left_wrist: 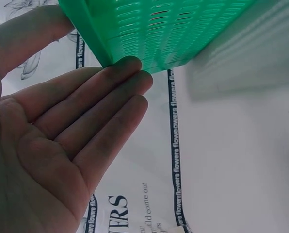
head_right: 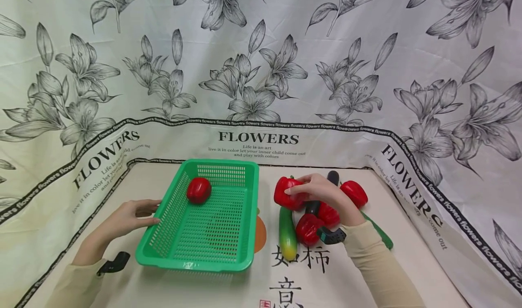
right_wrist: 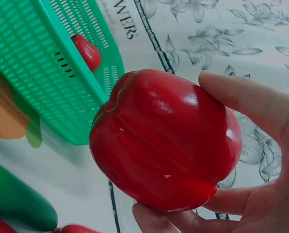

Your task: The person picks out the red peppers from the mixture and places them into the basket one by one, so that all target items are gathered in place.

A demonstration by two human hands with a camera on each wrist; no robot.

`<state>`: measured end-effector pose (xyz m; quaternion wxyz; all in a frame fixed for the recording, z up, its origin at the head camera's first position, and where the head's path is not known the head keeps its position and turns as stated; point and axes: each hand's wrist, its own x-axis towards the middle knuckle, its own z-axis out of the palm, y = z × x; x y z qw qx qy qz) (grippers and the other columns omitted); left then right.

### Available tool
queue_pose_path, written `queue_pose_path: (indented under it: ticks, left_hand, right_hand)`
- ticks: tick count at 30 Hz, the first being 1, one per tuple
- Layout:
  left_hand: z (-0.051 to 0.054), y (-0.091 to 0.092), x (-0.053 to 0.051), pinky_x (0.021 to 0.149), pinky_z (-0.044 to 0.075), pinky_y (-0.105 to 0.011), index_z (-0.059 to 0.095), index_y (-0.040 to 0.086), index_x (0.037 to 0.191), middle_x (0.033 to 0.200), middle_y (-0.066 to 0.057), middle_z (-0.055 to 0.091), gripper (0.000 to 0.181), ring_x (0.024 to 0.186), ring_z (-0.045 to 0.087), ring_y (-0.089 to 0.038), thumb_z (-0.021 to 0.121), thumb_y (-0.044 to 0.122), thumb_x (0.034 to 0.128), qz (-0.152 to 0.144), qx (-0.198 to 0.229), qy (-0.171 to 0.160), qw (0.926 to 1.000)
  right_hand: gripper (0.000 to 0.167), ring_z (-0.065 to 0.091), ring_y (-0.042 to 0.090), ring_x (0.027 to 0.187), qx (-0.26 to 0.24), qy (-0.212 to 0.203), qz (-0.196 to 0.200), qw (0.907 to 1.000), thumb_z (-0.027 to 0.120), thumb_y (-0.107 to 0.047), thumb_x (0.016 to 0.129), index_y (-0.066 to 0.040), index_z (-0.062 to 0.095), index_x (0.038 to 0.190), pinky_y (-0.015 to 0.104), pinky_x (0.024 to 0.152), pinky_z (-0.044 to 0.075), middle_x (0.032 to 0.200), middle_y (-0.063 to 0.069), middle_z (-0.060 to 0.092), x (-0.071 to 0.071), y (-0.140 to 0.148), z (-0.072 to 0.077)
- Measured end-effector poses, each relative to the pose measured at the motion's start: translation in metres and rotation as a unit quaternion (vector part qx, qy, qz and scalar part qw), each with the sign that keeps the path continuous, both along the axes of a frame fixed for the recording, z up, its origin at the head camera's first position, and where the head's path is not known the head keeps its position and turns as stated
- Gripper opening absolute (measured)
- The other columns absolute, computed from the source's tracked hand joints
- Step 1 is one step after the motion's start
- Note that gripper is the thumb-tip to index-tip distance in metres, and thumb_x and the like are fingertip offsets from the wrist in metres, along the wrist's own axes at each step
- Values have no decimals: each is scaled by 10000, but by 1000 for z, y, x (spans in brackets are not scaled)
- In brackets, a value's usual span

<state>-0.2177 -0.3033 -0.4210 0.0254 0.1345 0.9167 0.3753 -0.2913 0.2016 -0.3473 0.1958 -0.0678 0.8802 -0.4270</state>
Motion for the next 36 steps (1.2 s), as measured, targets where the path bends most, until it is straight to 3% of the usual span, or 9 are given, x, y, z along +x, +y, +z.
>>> queue_pose_path:
  ticks: [5,13,19,25,30,36]
  left_hand:
    - [0,0,-1,900,535,-476,517,-24,1320,1207,-190,632,606,1116,600,-387,723,276,836,-4,-18,-11,10000]
    - [-2,-2,-2,903,535,-465,518,-26,1320,1224,-198,622,613,1119,600,-386,725,286,835,-77,6,36,10000]
    - [0,0,0,892,541,-460,522,-33,1315,1219,-201,624,606,1104,609,-384,727,273,834,-77,18,33,10000]
    - [2,-1,-1,898,536,-467,518,-48,1312,1222,-217,618,609,1108,604,-392,725,271,837,-137,21,75,9999]
    - [0,-2,-2,899,538,-459,522,-36,1313,1222,-207,621,614,1108,608,-379,730,282,831,-118,66,51,9999]
    - [-3,-2,-3,910,534,-454,525,-14,1320,1231,-189,622,621,1120,605,-368,734,298,825,-32,69,-11,10000]
  right_hand:
    - [800,560,294,1081,7,-73,56,10000,737,-413,789,26,413,1374,371,864,555,1277,192,546,-10,-19,3]
    - [825,616,222,930,-27,-67,264,9996,744,-443,773,13,415,1377,322,811,546,1123,124,652,-25,-43,4]
    - [759,616,253,1037,-175,-109,433,9988,744,-415,781,11,467,1344,362,876,557,1198,138,631,-35,-63,5]
    - [692,631,211,986,-185,-122,534,9983,753,-410,774,-4,536,1290,349,870,559,1163,123,647,-44,-86,6]
    - [688,629,192,971,-228,-243,596,9977,761,-379,775,5,528,1296,312,848,562,1159,119,648,-52,-102,7]
    - [677,608,234,1049,-508,-545,627,9952,749,-316,796,37,483,1309,376,913,544,1266,164,568,-58,-120,7]
